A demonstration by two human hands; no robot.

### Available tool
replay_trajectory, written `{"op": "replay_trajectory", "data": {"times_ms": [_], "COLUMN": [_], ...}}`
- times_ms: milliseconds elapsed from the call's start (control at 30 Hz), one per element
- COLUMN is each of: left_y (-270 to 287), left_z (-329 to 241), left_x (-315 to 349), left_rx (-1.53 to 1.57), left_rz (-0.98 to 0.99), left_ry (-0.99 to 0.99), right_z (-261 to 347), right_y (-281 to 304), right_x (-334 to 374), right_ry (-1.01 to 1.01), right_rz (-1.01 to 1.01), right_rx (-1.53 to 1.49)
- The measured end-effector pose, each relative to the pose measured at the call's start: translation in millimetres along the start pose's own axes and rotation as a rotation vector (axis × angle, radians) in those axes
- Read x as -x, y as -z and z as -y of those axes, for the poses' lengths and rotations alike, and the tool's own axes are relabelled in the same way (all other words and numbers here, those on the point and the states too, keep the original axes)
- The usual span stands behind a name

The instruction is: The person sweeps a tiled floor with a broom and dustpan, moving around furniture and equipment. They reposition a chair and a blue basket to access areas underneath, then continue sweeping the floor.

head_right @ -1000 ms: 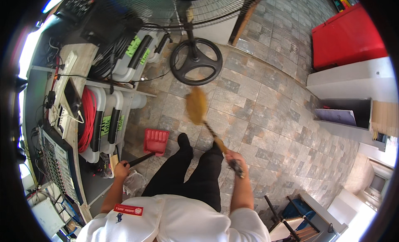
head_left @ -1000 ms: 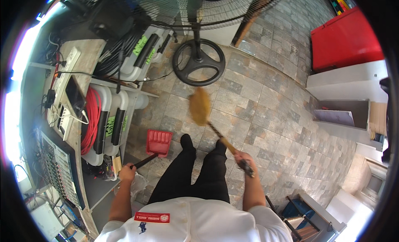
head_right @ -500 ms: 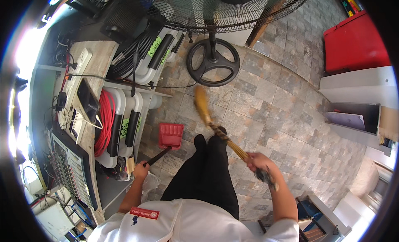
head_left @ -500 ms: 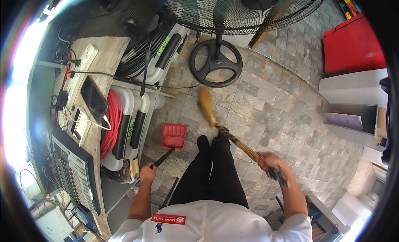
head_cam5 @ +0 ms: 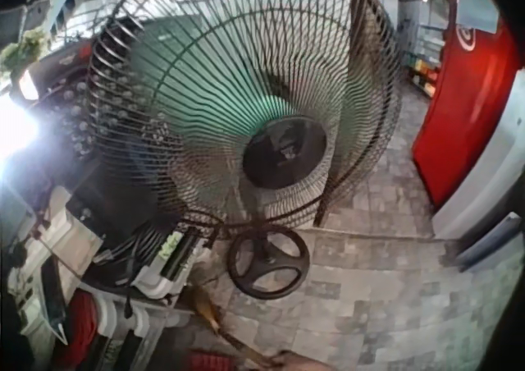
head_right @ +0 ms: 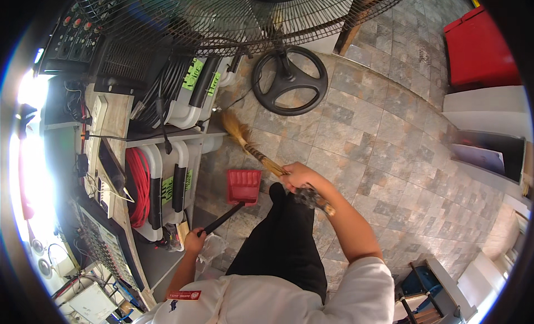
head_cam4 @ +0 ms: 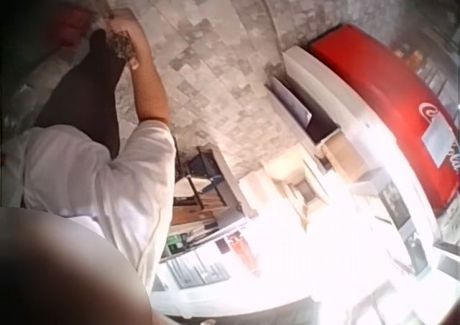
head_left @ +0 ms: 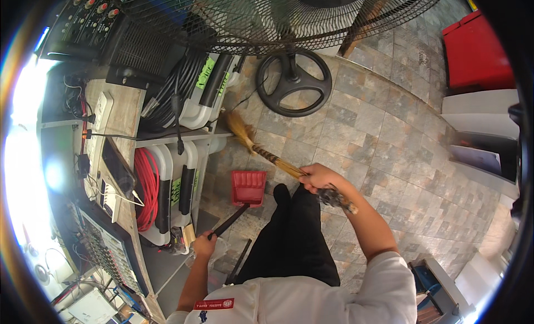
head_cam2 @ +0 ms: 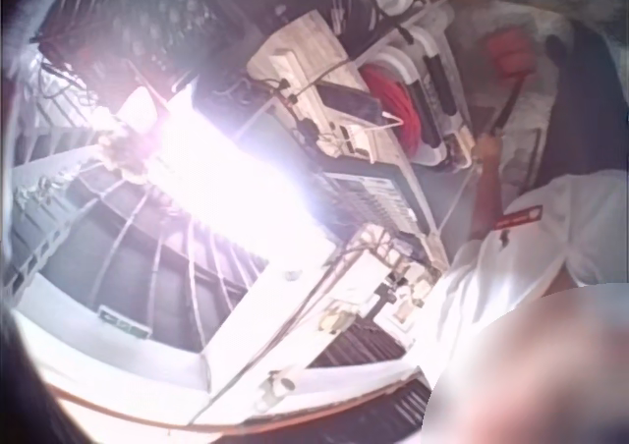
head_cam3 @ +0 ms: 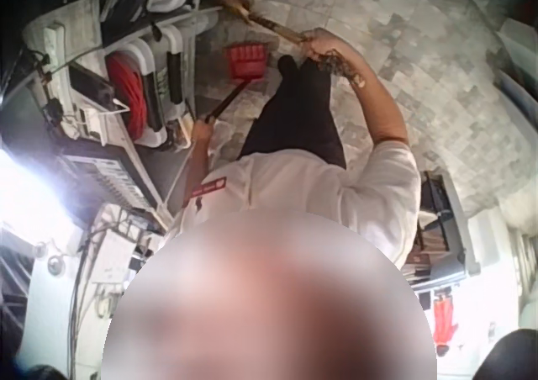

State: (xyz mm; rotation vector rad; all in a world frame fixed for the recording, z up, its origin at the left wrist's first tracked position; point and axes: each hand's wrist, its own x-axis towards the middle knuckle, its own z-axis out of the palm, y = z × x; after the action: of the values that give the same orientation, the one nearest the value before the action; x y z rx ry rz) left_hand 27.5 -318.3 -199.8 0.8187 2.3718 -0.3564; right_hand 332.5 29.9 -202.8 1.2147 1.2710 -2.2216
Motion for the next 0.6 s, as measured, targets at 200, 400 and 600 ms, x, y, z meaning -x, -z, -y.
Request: {"op": "replay_trajectory", "data": {"times_ms": [200, 400, 600], "left_y": [7.2, 4.5, 8.0], "left_z": [-12.4, -18.4, -10.8], "left_x": [7.2, 11.9, 19.2], "left_rx": [0.034, 0.042, 0.059], "left_rz": [-0.006, -0.004, -0.007], "left_ry": [0.012, 0.032, -0.005], "right_z": [7.1, 49.8, 4.7], "right_y": [2.7, 53.8, 80.7], "right_x": [46.0, -35.1, -174.7], "right_ry": [0.110, 0.074, 0.040], "right_rz": [-0.030, -0.005, 0.362], "right_rx": [-0.048, -0.020, -0.916]}}
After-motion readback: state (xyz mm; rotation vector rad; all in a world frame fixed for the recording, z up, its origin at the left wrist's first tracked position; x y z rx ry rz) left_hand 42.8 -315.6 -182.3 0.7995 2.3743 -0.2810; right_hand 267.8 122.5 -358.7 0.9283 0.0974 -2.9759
